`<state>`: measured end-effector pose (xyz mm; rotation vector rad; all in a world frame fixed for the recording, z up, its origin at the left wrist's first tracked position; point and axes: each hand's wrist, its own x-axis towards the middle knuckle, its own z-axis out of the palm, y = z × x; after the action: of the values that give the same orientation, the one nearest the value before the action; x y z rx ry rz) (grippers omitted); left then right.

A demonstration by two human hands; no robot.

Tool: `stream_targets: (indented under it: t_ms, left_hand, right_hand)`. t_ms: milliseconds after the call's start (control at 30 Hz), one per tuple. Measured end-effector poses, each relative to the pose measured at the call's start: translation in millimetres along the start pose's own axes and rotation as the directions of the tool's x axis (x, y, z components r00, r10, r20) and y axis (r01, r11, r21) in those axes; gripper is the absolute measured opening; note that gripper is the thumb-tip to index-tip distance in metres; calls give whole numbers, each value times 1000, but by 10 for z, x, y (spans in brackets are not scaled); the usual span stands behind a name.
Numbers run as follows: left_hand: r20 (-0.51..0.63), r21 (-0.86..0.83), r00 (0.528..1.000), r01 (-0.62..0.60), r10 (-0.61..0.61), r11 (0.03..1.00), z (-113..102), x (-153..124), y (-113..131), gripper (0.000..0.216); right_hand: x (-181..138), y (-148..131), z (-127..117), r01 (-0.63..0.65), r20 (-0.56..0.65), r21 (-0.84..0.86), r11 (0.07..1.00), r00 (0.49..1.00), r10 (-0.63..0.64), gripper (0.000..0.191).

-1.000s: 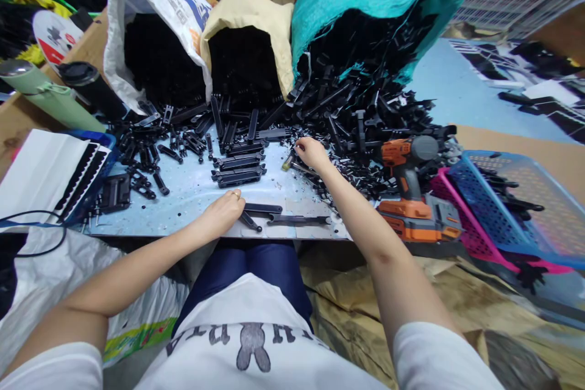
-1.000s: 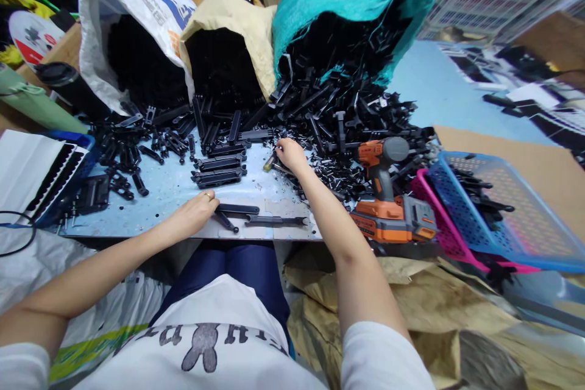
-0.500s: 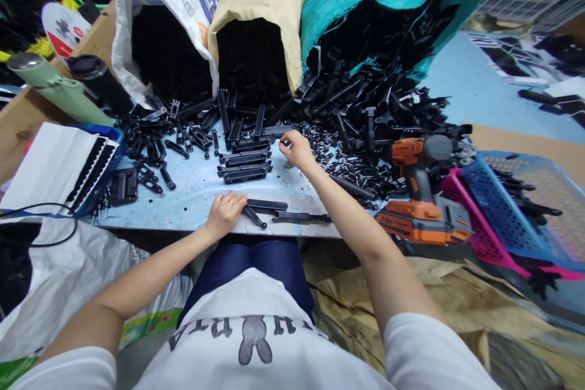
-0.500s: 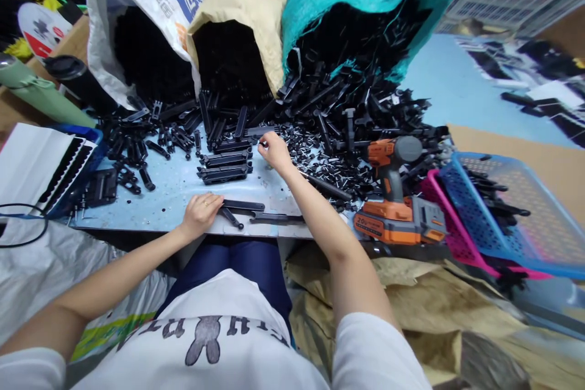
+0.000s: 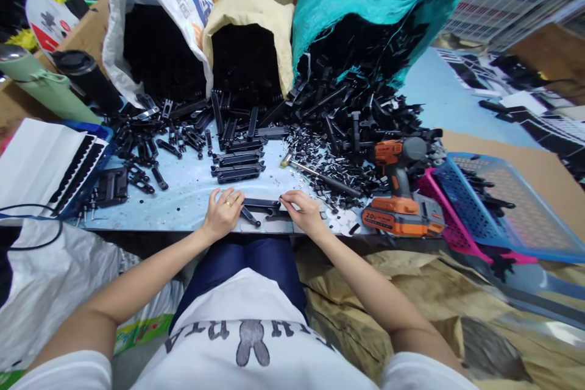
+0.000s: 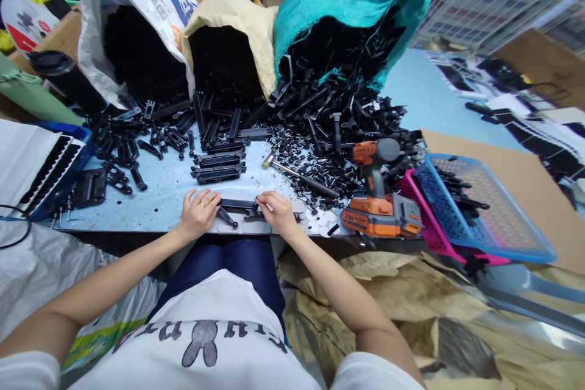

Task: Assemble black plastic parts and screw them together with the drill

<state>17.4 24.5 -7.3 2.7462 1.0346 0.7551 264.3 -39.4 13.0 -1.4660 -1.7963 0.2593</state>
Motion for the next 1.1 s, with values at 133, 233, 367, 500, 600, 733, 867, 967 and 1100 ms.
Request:
stream_targets:
  t_ms: [133, 233, 367, 500, 600, 733, 867, 967, 1100]
  left_hand:
    - [70, -14, 995, -76, 76, 997, 56, 143, 220, 35]
    - [205, -50, 967, -144, 151, 988, 120, 286, 388, 43]
    - [339, -29, 941, -18, 26, 999, 210, 421, 522, 58]
    - [360, -22, 932, 46, -35, 999, 252, 453, 543, 46]
    - [348, -44, 938, 28, -11, 999, 255, 446, 523, 47]
    - [355, -52, 935, 10, 10, 999, 260, 433, 511, 50]
    - [352, -16, 936, -1, 6, 1000, 254, 415, 536, 51]
    - [341, 19, 938, -72, 62, 997, 239, 422, 526, 53]
    - [329, 51, 939, -123, 100, 991, 172, 397, 407, 45]
  right_hand:
    - [-65, 48, 48, 50, 47, -84, 995, 998, -46, 21]
    - [-142, 102, 54, 119, 38, -144, 982, 993, -115, 22]
    - [-278, 200, 72, 136, 74, -170, 976, 989, -125, 31]
    - [-361, 326, 76, 161, 111, -107, 981, 983, -150, 42]
    - [-326, 423, 21, 247, 207, -69, 966, 951, -229, 43]
    - [-203, 507, -77, 371, 397, -99, 923, 866, -305, 39]
    - [-96, 552, -129, 450, 464, -77, 890, 806, -367, 36]
    - [-55, 544, -155, 476, 511, -193, 858, 795, -326, 39]
    - [-35, 362, -245, 376, 398, -383, 844, 892, -217, 46]
